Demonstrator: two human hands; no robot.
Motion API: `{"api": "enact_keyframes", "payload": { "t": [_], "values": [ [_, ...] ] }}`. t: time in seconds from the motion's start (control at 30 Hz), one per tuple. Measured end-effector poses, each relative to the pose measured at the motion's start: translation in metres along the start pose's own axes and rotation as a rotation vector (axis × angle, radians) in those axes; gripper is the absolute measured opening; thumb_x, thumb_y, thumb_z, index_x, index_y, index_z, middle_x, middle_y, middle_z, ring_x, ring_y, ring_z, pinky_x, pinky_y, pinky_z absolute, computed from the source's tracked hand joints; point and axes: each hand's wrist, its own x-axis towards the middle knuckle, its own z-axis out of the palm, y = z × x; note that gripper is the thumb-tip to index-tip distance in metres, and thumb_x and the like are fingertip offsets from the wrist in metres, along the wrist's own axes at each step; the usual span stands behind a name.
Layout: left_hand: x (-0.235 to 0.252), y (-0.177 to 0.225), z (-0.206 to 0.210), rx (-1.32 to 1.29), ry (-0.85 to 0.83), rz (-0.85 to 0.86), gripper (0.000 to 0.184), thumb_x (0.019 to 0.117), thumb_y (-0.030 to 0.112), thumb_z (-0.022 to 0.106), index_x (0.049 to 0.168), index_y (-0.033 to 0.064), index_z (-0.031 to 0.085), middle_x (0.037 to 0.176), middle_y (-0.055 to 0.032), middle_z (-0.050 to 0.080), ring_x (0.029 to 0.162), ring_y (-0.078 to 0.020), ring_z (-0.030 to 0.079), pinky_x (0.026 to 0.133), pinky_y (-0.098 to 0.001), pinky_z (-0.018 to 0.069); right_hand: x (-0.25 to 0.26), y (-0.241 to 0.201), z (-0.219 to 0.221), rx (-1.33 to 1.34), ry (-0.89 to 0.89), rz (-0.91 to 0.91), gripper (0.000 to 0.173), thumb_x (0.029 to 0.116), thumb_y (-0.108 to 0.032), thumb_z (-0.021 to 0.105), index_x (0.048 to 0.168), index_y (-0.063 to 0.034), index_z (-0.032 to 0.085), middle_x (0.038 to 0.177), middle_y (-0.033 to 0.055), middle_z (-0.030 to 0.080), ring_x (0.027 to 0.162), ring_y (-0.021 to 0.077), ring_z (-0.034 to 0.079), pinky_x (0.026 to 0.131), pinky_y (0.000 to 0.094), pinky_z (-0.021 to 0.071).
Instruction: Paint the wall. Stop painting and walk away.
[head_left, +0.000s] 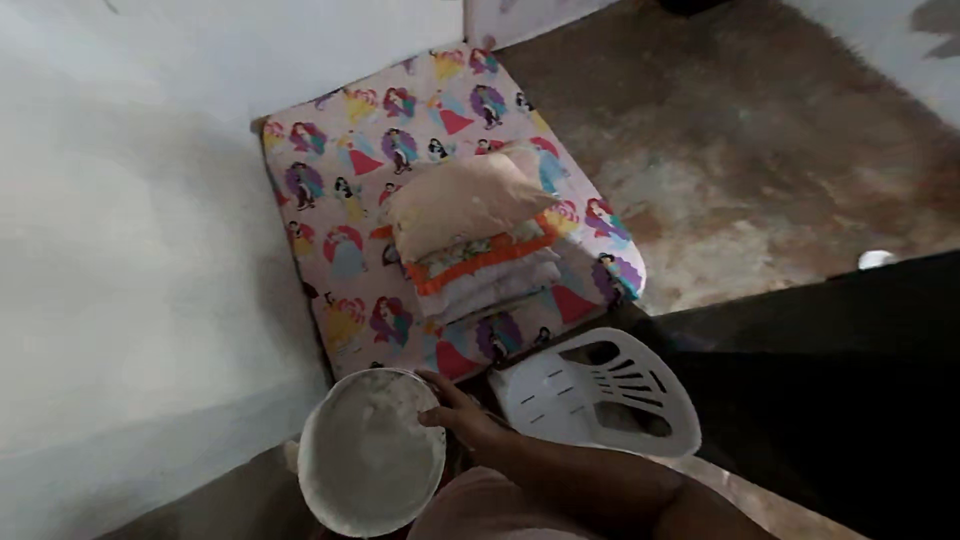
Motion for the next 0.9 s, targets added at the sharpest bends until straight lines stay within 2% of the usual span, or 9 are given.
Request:
{"api": "enact_keyframes", "payload": {
  "t": [0.1,0.2,0.27,0.33,0.4,0.53,0.6,0.67,0.9],
  "values": [
    [-0.006,0.013,0.038,-0.026,0.027,-0.022,0.034,0.1123,0.027,0.019,0.132,0.0139,0.043,0.107,0.0090,0.067,0.098,-0.0001,0.066,0.083,-0.0260,0.0591,-0.019,0.001,-0.015,0.070,0.053,-0.015,0.074,0.0922,-0.013,0.063,0.158,-0.0076,0.029,0.140,0.0181,0.054,0.115,0.0187,0.063,0.095,0.0380,0.0550],
    [-0.002,0.021,0.055,0.081,-0.118,0.025,0.050,0.1108,0.015,0.023,0.157,0.0018,0.012,0.143,-0.0074,0.046,0.125,-0.0034,0.051,0.103,-0.0248,0.0485,-0.028,-0.006,-0.029,0.124,0.088,-0.067,0.073,0.0922,-0.014,0.063,0.158,-0.0080,0.030,0.136,0.0155,0.057,0.111,0.0159,0.064,0.093,0.0361,0.0560],
    [0.014,0.027,0.078,-0.118,-0.135,-0.101,0.049,0.1102,0.049,0.027,0.146,0.0176,0.039,0.129,0.0025,0.064,0.116,-0.0059,0.063,0.094,-0.0308,0.0568,-0.033,-0.013,-0.040,0.147,0.095,-0.133,0.073,0.0926,-0.013,0.062,0.157,-0.0056,0.029,0.139,0.0145,0.055,0.114,0.0135,0.063,0.096,0.0335,0.0550],
    [0.024,0.040,0.109,-0.171,-0.211,-0.130,0.059,0.0964,0.068,0.045,0.127,0.0177,0.053,0.107,0.0049,0.073,0.100,-0.0079,0.071,0.083,-0.0337,0.0619,-0.035,-0.024,-0.054,0.153,0.118,-0.187,0.075,0.0921,-0.014,0.063,0.157,-0.0048,0.028,0.141,0.0143,0.054,0.116,0.0133,0.062,0.098,0.0330,0.0541],
    [0.029,0.054,0.136,-0.120,-0.294,-0.137,0.080,0.0795,0.077,0.062,0.128,0.0140,0.051,0.105,0.0036,0.073,0.099,-0.0086,0.070,0.083,-0.0346,0.0615,-0.037,-0.039,-0.068,0.151,0.160,-0.216,0.075,0.0915,-0.015,0.064,0.157,-0.0057,0.028,0.140,0.0138,0.056,0.114,0.0137,0.063,0.095,0.0333,0.0555],
    [0.046,0.070,0.184,0.097,-0.381,-0.137,0.107,0.0754,0.091,0.050,0.137,0.0041,0.044,0.108,0.0018,0.072,0.101,-0.0099,0.070,0.086,-0.0350,0.0607,-0.037,-0.077,-0.103,0.151,0.218,-0.294,0.075,0.0923,-0.016,0.063,0.158,-0.0064,0.029,0.140,0.0132,0.056,0.115,0.0151,0.064,0.096,0.0346,0.0562],
    [0.059,0.076,0.215,0.175,-0.405,-0.122,0.096,0.0866,0.086,0.038,0.133,0.0026,0.048,0.104,0.0024,0.074,0.096,-0.0077,0.071,0.083,-0.0327,0.0610,-0.035,-0.096,-0.128,0.134,0.235,-0.336,0.074,0.0925,-0.018,0.064,0.157,-0.0058,0.030,0.140,0.0126,0.057,0.116,0.0146,0.064,0.097,0.0342,0.0557],
    [0.076,0.080,0.252,0.262,-0.483,-0.084,0.080,0.1016,0.066,0.024,0.143,-0.0032,0.031,0.115,0.0021,0.064,0.103,-0.0011,0.064,0.089,-0.0268,0.0562,-0.033,-0.120,-0.154,0.126,0.257,-0.351,0.074,0.0923,-0.018,0.065,0.157,-0.0063,0.030,0.138,0.0117,0.057,0.115,0.0138,0.064,0.097,0.0341,0.0556],
    [0.121,0.087,0.441,0.379,-0.628,-0.111,0.049,0.1045,0.033,0.033,0.144,0.0034,0.034,0.114,0.0028,0.064,0.099,-0.0017,0.066,0.086,-0.0260,0.0583,-0.028,-0.203,-0.274,0.170,0.366,-0.493,0.085,0.0879,-0.028,0.072,0.157,-0.0064,0.028,0.139,0.0101,0.057,0.116,0.0121,0.063,0.098,0.0329,0.0549]
  ]
}}
